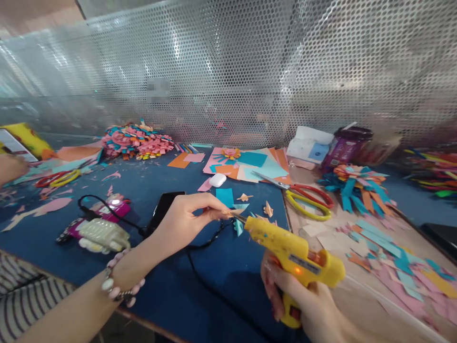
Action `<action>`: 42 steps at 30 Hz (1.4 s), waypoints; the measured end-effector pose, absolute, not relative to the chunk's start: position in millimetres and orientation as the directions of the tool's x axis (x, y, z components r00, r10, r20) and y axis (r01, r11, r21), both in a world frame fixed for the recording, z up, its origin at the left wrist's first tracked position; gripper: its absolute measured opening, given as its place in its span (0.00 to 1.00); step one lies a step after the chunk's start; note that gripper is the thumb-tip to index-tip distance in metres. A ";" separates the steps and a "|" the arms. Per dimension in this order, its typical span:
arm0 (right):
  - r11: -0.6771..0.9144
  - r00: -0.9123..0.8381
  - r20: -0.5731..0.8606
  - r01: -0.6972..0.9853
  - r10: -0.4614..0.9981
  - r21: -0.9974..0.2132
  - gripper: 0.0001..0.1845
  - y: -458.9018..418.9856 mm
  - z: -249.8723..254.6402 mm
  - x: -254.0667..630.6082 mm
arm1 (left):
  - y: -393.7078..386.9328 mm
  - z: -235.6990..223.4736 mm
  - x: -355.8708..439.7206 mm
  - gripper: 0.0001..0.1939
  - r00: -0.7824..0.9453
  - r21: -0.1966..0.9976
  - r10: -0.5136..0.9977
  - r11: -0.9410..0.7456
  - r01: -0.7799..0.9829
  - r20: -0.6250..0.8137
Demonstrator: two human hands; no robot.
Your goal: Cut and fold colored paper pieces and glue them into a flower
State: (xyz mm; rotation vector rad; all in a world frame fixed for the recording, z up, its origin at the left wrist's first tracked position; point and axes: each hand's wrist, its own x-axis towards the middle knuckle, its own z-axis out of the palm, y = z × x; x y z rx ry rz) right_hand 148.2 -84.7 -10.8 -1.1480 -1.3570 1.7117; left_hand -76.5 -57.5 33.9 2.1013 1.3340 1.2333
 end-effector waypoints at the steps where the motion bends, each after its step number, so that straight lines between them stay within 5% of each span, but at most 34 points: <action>1: -0.254 -0.397 -0.241 0.019 0.886 -0.967 0.24 -84.5 -11.4 148.3 | -57.4 33.8 -76.3 0.04 0.172 0.688 0.866 -0.481 0.543 0.470; 23: -0.246 -0.412 -0.257 0.081 0.874 -0.966 0.27 -83.7 -15.5 150.5 | -55.3 30.4 -77.9 0.04 0.188 0.647 0.829 -0.534 0.544 0.527; 42: -0.254 -0.349 -0.292 0.149 0.891 -0.956 0.23 -84.7 -10.6 146.6 | -57.3 22.4 -69.0 0.04 0.227 0.316 0.637 -0.621 0.717 0.737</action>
